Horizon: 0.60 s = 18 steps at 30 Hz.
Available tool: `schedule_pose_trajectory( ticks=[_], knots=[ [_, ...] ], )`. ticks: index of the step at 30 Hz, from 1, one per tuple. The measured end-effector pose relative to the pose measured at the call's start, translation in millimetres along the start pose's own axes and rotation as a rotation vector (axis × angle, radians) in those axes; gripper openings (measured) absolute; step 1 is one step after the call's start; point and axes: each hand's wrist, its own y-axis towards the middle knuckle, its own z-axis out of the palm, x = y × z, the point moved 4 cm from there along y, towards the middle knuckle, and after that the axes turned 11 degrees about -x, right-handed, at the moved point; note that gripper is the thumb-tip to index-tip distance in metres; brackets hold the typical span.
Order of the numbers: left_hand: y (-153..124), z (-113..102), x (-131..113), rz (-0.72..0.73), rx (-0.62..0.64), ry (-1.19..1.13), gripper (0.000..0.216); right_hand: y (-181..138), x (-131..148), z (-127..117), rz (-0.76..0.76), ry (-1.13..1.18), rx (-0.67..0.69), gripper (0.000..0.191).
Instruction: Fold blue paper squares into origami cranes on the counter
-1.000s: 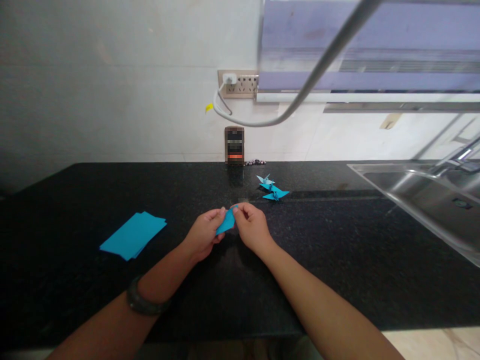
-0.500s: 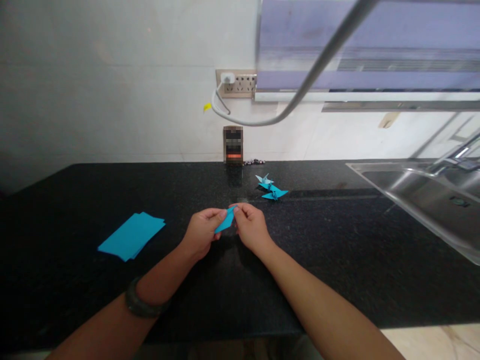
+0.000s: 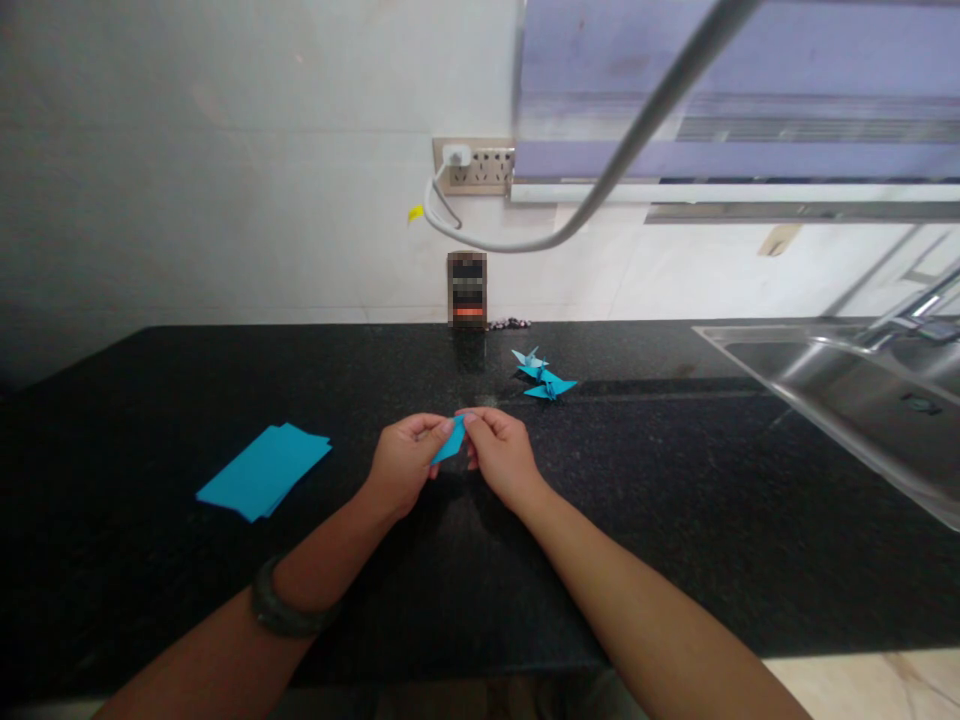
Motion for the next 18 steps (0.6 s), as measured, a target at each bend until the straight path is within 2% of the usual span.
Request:
schedule_pose_trajectory(
  ticks=[18],
  knots=[
    [-3.8, 1.3, -3.0, 0.041, 0.056, 0.051, 0.017, -1.5, 4.4, 0.1, -0.044, -0.099, -0.017, 0.021]
  ],
)
